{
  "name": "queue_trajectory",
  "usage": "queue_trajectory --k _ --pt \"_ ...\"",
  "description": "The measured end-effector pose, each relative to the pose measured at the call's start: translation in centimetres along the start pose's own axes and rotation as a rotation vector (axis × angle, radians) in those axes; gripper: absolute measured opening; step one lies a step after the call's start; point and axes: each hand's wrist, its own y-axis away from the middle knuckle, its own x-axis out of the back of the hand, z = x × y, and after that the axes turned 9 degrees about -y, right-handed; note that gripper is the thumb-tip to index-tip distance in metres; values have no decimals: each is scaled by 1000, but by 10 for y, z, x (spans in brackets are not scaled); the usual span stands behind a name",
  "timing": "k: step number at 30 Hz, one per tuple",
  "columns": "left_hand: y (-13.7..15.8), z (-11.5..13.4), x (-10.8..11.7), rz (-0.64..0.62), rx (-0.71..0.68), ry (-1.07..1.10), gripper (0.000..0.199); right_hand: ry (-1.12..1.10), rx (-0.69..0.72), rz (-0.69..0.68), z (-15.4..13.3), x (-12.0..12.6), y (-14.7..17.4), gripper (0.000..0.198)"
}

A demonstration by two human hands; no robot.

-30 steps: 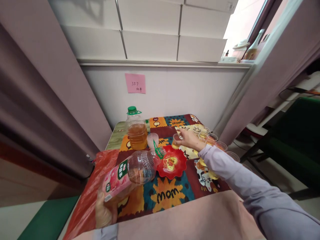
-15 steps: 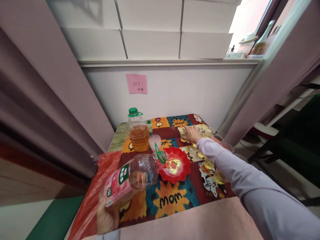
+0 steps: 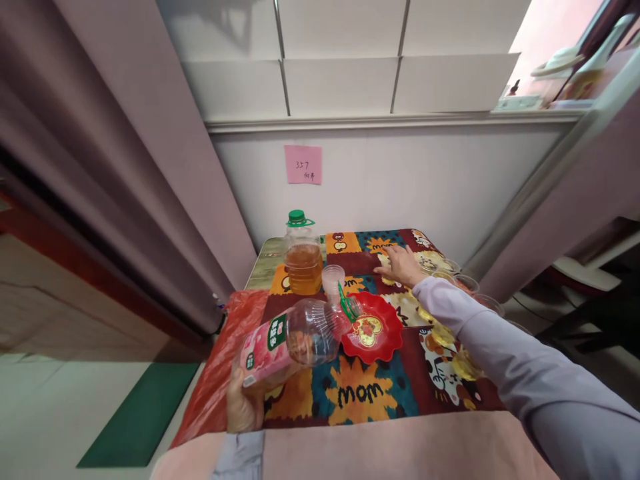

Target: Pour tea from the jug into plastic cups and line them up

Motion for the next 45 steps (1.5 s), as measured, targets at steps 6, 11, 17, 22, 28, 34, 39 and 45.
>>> queue_trajectory --k 6,11,17,22,28,34,39,45 --pt "-2 -8 3 -12 -15 61 56 -248 385 -103 -85 4 3 34" --pt "1 -7 5 -24 -36 59 59 -165 382 -278 -124 -6 10 29" --pt "1 -10 5 -25 -59 64 59 -143 333 -271 -128 -14 1 24" --pt "0 -10 4 -45 -75 105 54 -183 275 -193 -125 -20 -1 18" --pt "2 -7 3 -40 -82 118 51 -286 221 -60 -129 -18 4 10" --pt "4 -4 2 -74 -51 127 56 -370 177 156 -123 31 23 30" --pt "2 -3 1 -104 -66 147 58 -386 170 179 -98 46 86 26" --pt "4 -1 -5 -128 -61 124 60 -343 68 -3 -87 -6 149 24"
